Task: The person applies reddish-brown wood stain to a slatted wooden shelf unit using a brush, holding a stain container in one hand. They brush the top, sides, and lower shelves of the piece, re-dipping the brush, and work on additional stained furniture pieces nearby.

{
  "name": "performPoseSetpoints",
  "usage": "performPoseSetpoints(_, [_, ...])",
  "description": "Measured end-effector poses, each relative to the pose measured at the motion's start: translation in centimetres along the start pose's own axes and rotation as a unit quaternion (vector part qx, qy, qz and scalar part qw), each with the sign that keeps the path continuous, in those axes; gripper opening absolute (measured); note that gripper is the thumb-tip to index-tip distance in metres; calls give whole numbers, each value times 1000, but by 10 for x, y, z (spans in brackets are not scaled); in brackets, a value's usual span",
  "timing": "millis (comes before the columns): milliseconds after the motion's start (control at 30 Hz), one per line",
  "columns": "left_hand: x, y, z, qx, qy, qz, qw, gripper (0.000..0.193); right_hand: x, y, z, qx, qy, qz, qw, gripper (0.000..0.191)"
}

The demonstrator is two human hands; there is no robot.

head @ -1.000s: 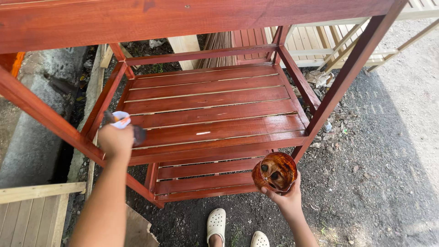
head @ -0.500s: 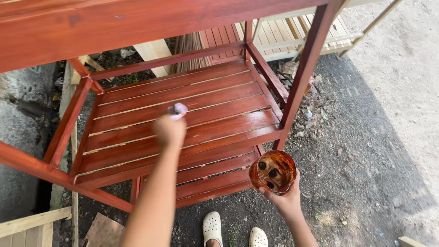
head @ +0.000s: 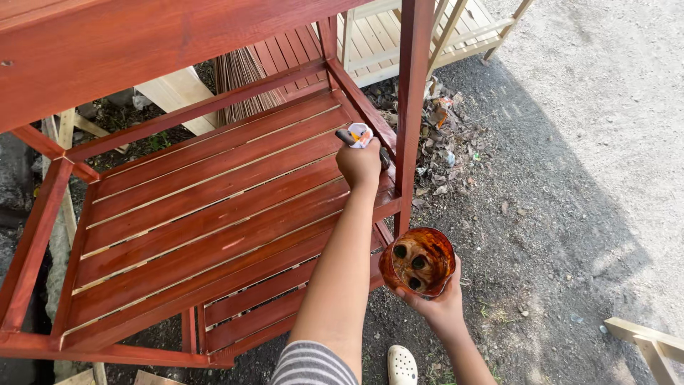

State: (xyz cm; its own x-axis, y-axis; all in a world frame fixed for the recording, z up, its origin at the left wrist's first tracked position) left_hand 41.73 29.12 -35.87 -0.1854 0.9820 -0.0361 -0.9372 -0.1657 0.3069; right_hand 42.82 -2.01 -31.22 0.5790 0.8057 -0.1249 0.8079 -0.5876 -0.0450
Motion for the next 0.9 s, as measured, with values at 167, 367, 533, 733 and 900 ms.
performPoseSetpoints(167, [7,33,-20,5,-13,-5,1000,23,2,-23,2,28,3,-14,999,103])
performPoseSetpoints(367, [44,168,-65,5,-70,60,996,26,1,-50,-11,8,24,-58,998,102])
performPoseSetpoints(533, [77,311,-102,164,-33,124,978,25,7,-84,-17,70,34,-112,991,102])
performPoseSetpoints(733, [104,466,-133,345,4,164,924,28,5,-124,-13,24,74,-145,986,102])
performPoseSetpoints(900, [128,540,-149,463,-94,166,866,21,-4,-144,-11,14,77,-139,987,103])
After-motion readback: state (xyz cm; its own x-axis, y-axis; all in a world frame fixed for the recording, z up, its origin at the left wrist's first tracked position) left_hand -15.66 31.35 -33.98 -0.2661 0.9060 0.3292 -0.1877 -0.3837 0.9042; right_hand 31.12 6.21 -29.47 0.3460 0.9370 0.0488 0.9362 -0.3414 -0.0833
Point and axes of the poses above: each hand's wrist, its own x-axis towards the middle knuckle, its own y-axis out of the back of the hand, z = x × y, the point moved 3 cm from there along x, towards the middle knuckle, and after that the axes turned 7 degrees about x, right-handed, at the moved point
